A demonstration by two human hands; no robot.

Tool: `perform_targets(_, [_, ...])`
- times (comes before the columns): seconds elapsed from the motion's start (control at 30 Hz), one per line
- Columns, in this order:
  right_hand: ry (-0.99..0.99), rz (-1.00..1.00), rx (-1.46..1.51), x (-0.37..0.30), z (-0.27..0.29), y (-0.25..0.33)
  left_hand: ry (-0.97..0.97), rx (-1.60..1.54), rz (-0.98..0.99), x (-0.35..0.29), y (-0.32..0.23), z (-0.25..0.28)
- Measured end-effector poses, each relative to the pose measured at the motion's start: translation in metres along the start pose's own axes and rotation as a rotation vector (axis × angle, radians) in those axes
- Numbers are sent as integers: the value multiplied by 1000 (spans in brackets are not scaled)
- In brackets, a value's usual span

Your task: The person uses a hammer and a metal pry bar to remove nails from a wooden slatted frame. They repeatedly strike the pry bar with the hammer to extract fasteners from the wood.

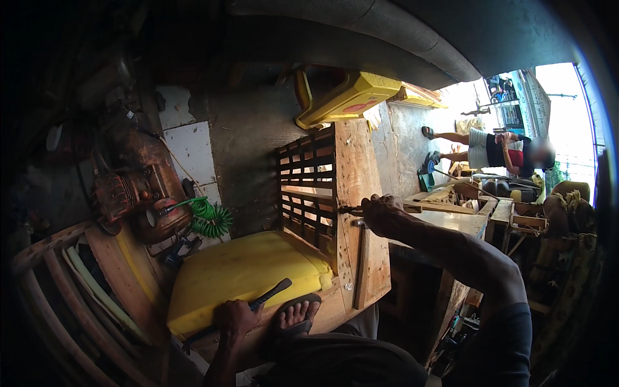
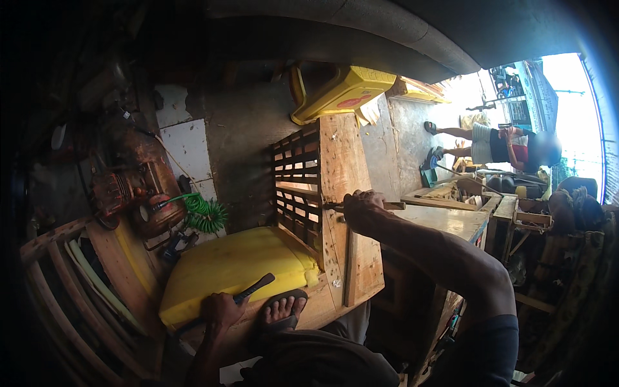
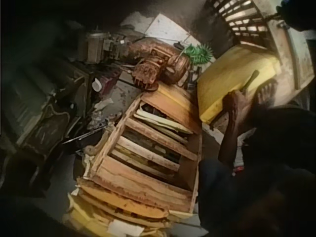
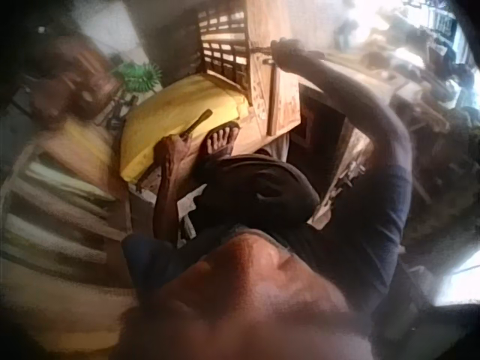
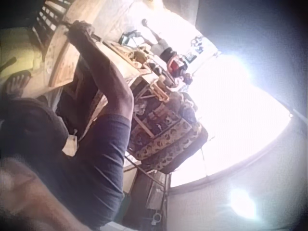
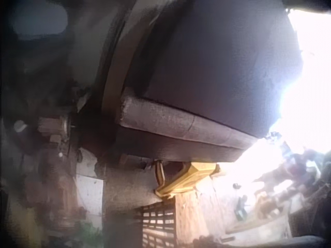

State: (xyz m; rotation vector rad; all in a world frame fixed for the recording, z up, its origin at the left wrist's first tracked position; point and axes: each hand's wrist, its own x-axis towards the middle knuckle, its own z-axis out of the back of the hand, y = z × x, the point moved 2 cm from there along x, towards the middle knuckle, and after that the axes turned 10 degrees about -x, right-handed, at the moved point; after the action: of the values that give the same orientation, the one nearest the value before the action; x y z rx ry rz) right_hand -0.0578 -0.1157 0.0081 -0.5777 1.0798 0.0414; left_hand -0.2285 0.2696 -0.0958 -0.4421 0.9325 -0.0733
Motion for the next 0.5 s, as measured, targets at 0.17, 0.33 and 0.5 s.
perform_targets(0.17, [211,-147,-95,10,22,12,-46,-6,2,-3,-2,-1])
perform_targets(0.33, [245,-139,-90,26,9,12,-62,-47,-20,-2,3,-9])
perform_targets(0.5, [59,-13,-109,22,0,7,-35,-76,-20,0,0,-3])
